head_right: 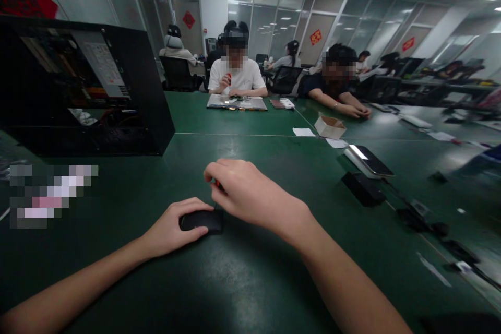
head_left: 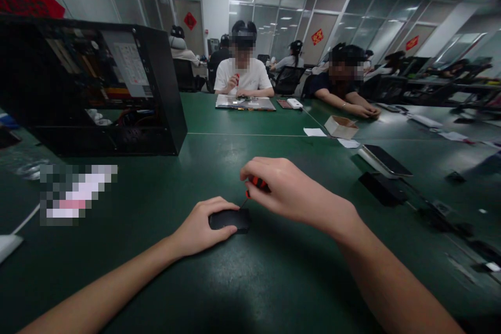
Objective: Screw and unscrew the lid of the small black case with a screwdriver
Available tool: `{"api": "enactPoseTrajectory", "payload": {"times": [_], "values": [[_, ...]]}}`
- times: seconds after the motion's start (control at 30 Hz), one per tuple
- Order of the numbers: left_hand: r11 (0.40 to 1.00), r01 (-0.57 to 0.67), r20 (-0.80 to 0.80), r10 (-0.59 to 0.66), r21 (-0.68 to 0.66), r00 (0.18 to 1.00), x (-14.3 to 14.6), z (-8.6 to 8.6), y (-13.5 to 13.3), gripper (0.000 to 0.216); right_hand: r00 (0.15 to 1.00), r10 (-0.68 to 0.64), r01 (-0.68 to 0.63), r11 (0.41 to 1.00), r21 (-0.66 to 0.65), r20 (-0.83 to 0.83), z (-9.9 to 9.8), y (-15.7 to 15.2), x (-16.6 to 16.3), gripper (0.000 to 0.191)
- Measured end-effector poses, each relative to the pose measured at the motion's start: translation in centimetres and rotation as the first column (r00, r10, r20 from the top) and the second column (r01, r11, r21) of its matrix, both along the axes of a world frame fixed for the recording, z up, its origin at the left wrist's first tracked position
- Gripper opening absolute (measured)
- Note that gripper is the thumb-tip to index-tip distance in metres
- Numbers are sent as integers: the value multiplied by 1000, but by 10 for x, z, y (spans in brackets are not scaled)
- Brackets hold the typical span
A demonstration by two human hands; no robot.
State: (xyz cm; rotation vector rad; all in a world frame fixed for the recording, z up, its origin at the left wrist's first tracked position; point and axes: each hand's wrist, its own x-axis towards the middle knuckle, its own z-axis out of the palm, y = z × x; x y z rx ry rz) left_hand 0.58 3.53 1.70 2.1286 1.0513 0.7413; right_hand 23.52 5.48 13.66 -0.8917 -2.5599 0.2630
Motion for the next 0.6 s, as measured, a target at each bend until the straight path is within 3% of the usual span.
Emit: {"api": "enactPoseTrajectory", "payload": {"times": [0.2, 0.47, 0.53, 0.6], "values": [[1000, 8, 11, -8, 19, 1000, 1, -2, 2, 30, 996, 71, -69, 997, 23, -50, -6, -3, -6, 21], [1000, -11, -2, 11, 20, 1000, 2, -3, 0, 33, 986, -65, 72, 997, 41, -156, -16, 3, -7, 29], [1000, -18, 7, 18, 23, 1000, 2, -3, -1, 33, 988, -93, 98, 995, 33, -124, -12, 3, -4, 32], [999, -33, 15, 32, 34, 999, 3, -3, -1, 33, 993, -115, 115, 993, 8, -38, -3, 2, -3, 22]]}}
